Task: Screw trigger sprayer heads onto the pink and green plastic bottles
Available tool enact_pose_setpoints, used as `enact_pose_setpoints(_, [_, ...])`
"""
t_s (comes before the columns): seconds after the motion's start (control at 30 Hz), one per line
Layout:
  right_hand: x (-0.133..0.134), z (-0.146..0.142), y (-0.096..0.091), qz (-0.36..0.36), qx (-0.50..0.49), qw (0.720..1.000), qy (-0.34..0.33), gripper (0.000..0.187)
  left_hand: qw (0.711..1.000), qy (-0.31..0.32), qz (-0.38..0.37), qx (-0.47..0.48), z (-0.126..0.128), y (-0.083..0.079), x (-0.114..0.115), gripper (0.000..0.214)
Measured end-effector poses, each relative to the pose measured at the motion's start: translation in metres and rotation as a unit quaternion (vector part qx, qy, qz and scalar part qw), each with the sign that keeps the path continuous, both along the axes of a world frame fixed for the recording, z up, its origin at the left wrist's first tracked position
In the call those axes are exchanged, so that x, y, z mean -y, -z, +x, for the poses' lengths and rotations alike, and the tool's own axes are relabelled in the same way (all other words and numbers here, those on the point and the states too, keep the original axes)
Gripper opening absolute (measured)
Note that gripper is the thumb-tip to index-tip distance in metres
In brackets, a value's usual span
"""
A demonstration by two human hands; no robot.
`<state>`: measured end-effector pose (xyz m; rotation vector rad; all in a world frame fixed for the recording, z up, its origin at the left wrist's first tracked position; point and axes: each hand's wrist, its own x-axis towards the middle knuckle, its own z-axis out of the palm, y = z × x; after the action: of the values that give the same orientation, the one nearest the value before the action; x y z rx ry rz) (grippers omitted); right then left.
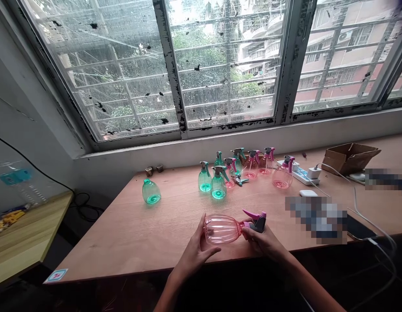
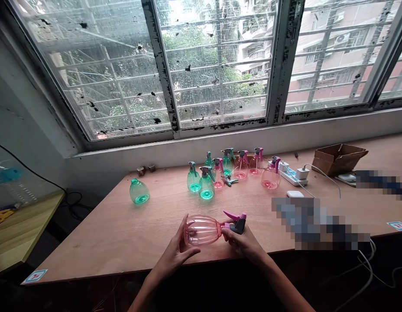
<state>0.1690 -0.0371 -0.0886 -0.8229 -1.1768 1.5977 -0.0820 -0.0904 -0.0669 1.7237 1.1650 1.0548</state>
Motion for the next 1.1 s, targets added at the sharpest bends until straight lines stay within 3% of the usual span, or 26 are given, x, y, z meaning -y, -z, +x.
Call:
enact_pose_setpoints(0.17, [0.000,0.001,-0.001,0.006,0.005,1.000,-0.012,0.047,1.000,0.002,-0.020,0.005,0.000,-0.001,0.001,0.111])
enact_pose_setpoints(0.27, [0.000,0.001,-0.002,0.004,0.014,1.000,-0.014,0.047,0.999,0.008,-0.035,0.016,-0.002,0.001,0.002,0.101])
enact_pose_setpoints(0.37, [0.000,0.001,0.001,0.007,0.011,1.000,-0.008,0.047,1.000,0.003,-0.023,0.009,-0.002,0.002,0.001,0.096])
enact_pose_setpoints(0.63, [-0.002,0.001,0.005,0.005,0.005,1.000,-0.008,0.046,1.000,-0.002,-0.005,-0.005,0.001,0.000,0.002,0.108])
enact_pose_setpoints(0.83, [-0.003,0.001,0.006,0.013,0.007,1.000,-0.007,0.046,1.000,0.002,-0.007,-0.001,-0.002,0.004,0.000,0.099])
enact_pose_setpoints(1.1, [-0.004,0.002,0.011,0.009,0.005,1.000,-0.002,0.044,1.000,0.001,-0.011,-0.018,-0.002,0.002,0.001,0.115])
